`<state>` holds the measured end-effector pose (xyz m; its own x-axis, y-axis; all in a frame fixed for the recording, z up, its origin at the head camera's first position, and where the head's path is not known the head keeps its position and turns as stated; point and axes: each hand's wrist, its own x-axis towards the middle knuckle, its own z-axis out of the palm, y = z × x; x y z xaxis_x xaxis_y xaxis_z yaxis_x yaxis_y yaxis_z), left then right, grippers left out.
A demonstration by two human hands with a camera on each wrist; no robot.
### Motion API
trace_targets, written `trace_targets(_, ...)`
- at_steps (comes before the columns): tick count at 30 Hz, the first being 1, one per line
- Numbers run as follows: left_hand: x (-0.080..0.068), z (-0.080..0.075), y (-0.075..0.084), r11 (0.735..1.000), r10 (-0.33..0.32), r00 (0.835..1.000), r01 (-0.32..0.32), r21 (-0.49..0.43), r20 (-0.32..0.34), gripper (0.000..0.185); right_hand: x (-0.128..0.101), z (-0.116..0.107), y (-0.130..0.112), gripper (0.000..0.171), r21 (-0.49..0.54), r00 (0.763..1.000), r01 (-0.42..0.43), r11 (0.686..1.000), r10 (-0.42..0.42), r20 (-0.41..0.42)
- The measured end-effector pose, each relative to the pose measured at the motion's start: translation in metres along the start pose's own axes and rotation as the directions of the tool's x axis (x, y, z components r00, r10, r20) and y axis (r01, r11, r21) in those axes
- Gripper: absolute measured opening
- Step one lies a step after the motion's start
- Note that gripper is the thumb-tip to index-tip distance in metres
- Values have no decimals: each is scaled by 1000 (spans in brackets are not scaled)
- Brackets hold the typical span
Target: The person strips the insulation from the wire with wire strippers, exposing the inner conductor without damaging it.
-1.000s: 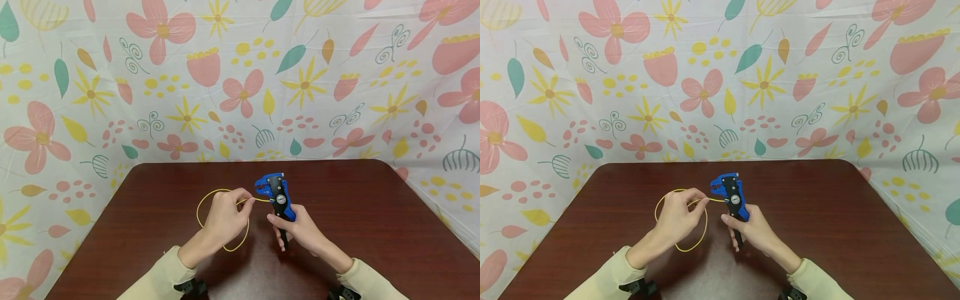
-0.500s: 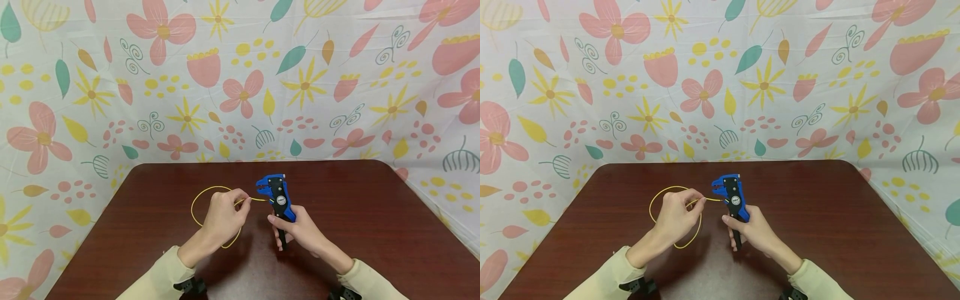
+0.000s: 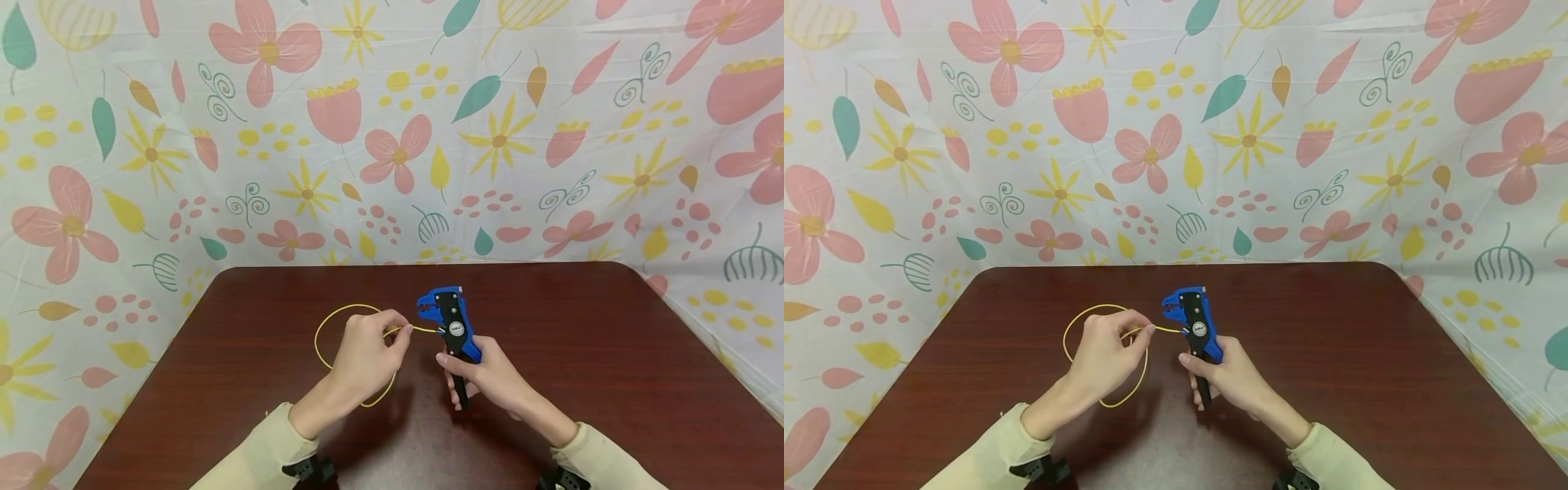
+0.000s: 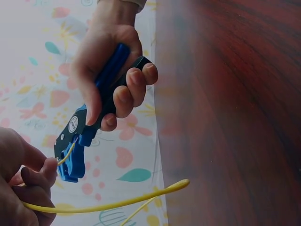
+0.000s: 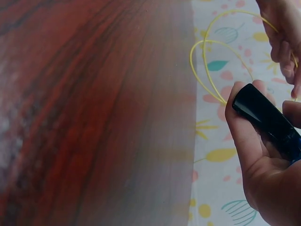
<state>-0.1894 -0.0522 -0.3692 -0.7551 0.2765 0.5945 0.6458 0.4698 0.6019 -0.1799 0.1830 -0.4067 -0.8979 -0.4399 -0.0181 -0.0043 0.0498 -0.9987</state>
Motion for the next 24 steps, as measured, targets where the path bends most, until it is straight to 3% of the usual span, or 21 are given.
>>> trace_targets(12, 2, 3, -2, 999, 15, 999, -14, 34, -30, 7, -1, 1, 0, 36, -2, 1000, 1, 1000, -1, 12)
trace_targets(24, 0, -2, -6, 999, -10, 1000, 11, 36, -29, 7, -2, -5, 2, 37, 5, 1000, -7, 1000, 7, 0)
